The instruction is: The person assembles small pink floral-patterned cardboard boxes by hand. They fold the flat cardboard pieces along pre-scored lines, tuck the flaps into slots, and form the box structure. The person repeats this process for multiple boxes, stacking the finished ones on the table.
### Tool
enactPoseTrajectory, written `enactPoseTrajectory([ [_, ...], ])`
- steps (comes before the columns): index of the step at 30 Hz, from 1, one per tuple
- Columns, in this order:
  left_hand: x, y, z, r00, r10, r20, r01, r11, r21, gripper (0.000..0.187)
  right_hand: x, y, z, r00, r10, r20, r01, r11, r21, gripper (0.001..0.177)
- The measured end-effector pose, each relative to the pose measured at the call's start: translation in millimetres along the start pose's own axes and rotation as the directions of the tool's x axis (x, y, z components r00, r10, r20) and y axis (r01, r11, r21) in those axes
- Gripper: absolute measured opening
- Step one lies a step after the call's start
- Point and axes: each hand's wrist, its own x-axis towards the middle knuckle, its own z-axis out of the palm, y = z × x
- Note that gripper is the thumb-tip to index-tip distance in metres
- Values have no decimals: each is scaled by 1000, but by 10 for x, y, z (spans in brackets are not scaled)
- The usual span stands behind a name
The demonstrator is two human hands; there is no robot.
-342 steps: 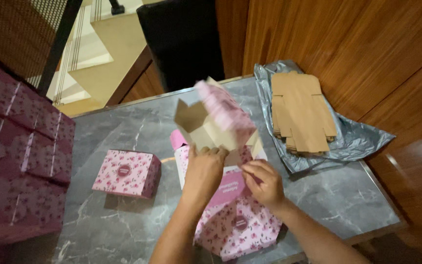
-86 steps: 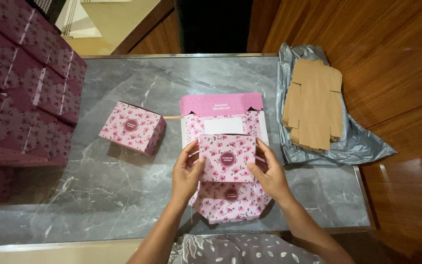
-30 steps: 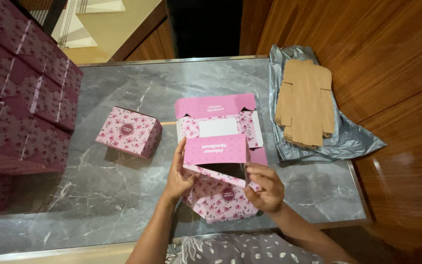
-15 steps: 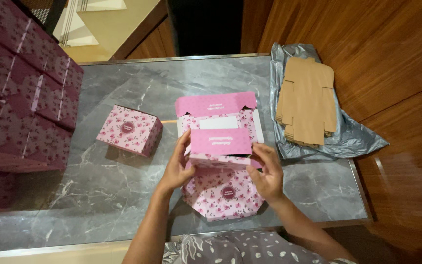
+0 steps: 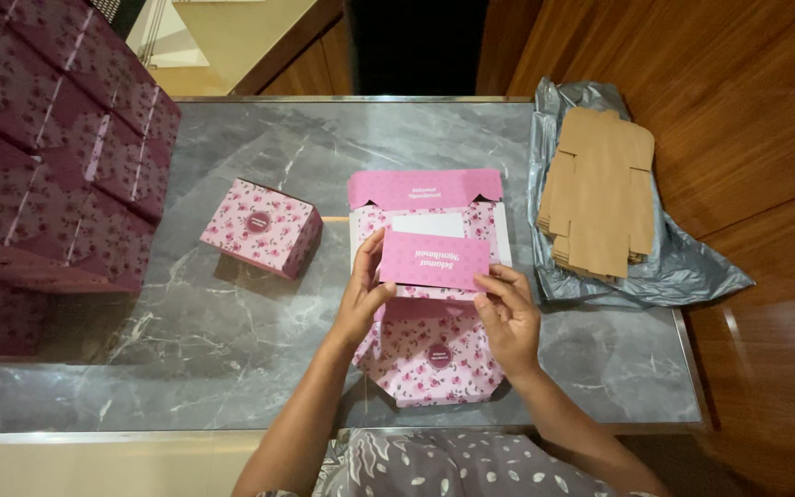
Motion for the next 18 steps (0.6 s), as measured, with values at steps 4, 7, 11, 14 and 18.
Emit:
enactPoseTrajectory([
  [4, -13, -19, -16, 1000, -24, -20, 25, 999, 45, 95, 19, -40, 13, 1000, 10, -7, -11, 1000, -27, 30],
  [7, 0, -40, -26, 998, -35, -43, 39, 994, 103, 97, 37, -77, 26, 1000, 4, -13, -4, 1000, -26, 35],
  [11, 50, -58, -74, 999, 31, -25, -27, 988, 153, 105, 139, -119, -17, 999, -16, 51, 12, 998, 62, 49],
  [14, 78, -57, -96, 998, 60, -16, -56, 974, 220, 116, 259, -87, -62, 988, -37, 153, 18, 992, 122, 53],
  [18, 130, -102, -68, 996, 84, -39, -74, 975, 208, 123, 317, 12, -111, 978, -42, 206, 34, 999, 38, 54],
])
